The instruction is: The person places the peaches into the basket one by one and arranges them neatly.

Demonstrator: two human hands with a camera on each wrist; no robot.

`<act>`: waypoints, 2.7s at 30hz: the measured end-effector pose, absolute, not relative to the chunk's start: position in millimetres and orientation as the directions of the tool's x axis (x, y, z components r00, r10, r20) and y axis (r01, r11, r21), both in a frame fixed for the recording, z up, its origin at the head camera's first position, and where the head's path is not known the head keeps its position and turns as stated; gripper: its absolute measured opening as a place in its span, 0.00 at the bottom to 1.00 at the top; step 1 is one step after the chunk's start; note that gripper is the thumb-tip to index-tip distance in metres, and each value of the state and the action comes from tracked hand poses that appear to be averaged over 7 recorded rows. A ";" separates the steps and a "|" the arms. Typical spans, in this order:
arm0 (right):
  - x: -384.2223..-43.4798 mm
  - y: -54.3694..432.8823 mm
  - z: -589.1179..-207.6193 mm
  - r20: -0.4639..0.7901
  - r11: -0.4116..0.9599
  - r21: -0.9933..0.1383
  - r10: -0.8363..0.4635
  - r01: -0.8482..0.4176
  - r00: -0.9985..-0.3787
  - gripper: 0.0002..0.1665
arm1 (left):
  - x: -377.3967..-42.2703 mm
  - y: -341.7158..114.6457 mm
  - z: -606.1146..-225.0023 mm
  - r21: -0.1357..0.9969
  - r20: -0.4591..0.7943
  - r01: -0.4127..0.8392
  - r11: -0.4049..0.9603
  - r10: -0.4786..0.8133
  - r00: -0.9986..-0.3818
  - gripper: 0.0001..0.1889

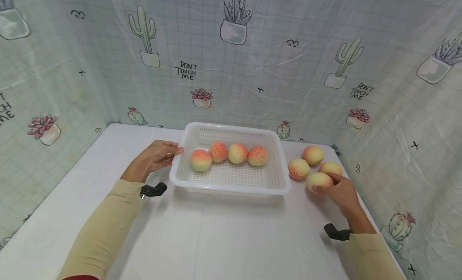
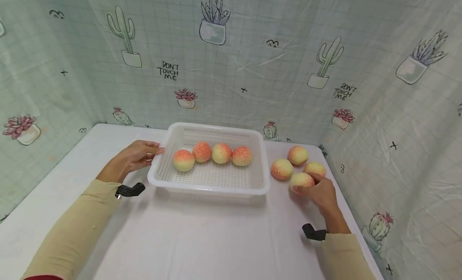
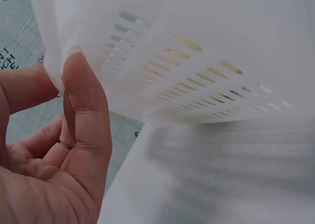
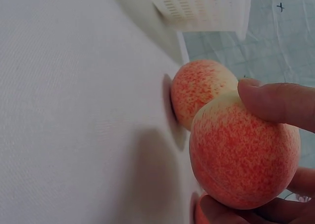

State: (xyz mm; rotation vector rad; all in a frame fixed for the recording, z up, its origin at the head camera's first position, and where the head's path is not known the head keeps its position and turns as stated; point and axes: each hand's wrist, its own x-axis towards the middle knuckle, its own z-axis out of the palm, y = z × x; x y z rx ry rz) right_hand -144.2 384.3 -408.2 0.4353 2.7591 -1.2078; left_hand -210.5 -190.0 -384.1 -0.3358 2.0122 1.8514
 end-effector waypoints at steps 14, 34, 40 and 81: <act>-140.6 377.2 -383.5 -0.160 0.651 -0.728 0.145 0.216 -0.976 0.49 | -210.4 -190.3 -385.5 0.891 -0.450 -0.443 0.097 0.074 -0.890 0.31; -144.2 348.0 -345.5 -0.132 0.656 -0.742 0.060 0.138 -0.989 0.48 | -210.9 -191.3 -384.7 0.895 -0.443 -0.435 0.097 0.083 -0.893 0.29; -146.2 341.8 -338.7 -0.109 0.667 -0.739 0.022 0.096 -0.994 0.46 | -211.4 -190.7 -384.7 0.894 -0.444 -0.435 0.102 0.081 -0.893 0.29; -168.7 279.5 -314.6 -0.154 0.670 -0.742 -0.158 0.009 -0.975 0.47 | -210.2 -191.6 -386.9 0.890 -0.455 -0.452 0.067 0.051 -0.889 0.27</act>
